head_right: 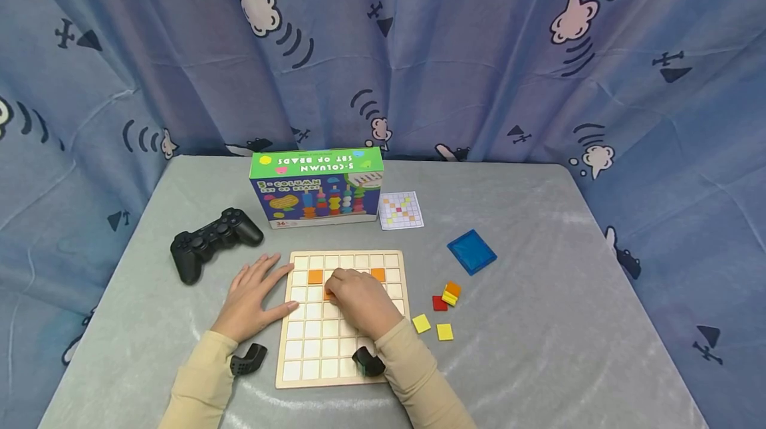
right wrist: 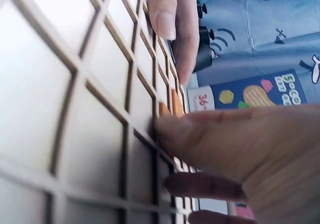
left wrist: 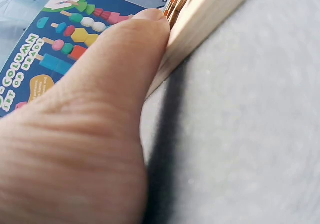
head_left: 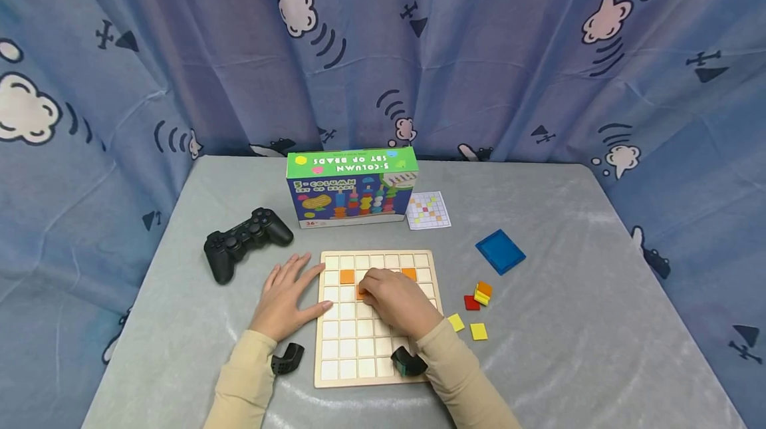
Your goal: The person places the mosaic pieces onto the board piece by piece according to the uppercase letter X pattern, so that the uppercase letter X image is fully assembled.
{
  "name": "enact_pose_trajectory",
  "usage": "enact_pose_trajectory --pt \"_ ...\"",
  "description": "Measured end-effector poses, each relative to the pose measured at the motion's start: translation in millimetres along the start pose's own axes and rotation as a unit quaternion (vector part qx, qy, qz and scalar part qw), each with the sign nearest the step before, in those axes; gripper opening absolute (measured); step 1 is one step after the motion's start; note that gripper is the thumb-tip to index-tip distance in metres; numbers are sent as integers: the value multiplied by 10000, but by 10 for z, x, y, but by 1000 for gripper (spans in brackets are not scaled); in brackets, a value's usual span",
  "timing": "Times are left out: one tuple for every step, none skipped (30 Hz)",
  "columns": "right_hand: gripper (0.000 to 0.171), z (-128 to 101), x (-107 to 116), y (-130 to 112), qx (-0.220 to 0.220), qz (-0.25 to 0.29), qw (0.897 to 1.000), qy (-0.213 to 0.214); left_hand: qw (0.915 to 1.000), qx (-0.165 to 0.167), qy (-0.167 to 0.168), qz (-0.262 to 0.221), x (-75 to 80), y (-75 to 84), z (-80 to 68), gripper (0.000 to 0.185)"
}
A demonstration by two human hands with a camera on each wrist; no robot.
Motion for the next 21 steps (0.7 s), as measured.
enact_pose_trajectory --pt "15 -9 19 13 -1 50 10000 23 10000 -1 -3 7 -2 4 -1 72" --pt "16 -22 44 33 -13 73 10000 59 10000 0 -1 22 -2 7 1 72" --pt "17 -39 81 57 -25 97 9999 109 10000 6 3 29 -2 8 2 72" --pt "18 -63 126 91 -55 91 9998 167 10000 16 15 31 -1 9 2 72" --pt "19 -93 178 131 -87 79 9997 234 10000 25 24 27 0 10 3 72" --pt "20 -133 234 179 -151 77 9995 284 10000 33 26 22 -1 11 1 72" --pt "20 -176 292 234 -254 77 9992 295 10000 41 31 19 3 8 1 72" --pt "21 -235 351 299 -397 76 9987 295 10000 41 40 21 4 5 4 72" --pt "22 -309 407 369 -565 131 9979 272 10000 37 45 20 4 4 5 72" --pt "23 -396 456 446 -750 181 9967 257 10000 21 49 34 1 5 6 72" --pt "23 -495 503 526 -936 187 9951 254 10000 2 50 49 -3 8 8 72" --pt "24 -607 544 613 -1183 214 9925 244 10000 -17 51 54 -8 10 10 72" --pt "25 -725 584 696 -1422 245 9892 251 10000 -33 52 43 -12 12 11 72" --pt "25 -845 614 780 -1653 258 9855 288 10000 -49 58 31 -16 12 12 72" --pt "25 -963 635 859 -1878 284 9813 303 10000 -58 61 23 -20 12 9 72" --pt "24 -1073 649 933 -2093 281 9770 300 10000 -62 66 10 -23 11 7 71" --pt "24 -1177 657 1002 -2323 261 9719 284 10000 -57 73 -3 -25 7 6 71" --pt "22 -1276 655 1063 -2571 297 9656 238 10000 -53 80 -21 -25 3 4 71" --pt "20 -1362 647 1114 -2755 339 9605 180 9999 -50 89 -20 -27 -2 3 71" --pt "19 -1435 635 1159 -2914 371 9558 114 9999 -48 100 -19 -27 -7 2 71" --pt "18 -1498 619 1195 -3047 400 9516 43 9999 -48 113 -19 -26 -11 0 71"
Point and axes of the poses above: each hand's wrist, its own z-axis towards the middle knuckle, its own x-axis out of the back of the hand, y = z × x, the point moved 6 cm from there along z, towards the middle knuckle, and after that the axes turned 7 degrees about x, right-handed, at the moved point
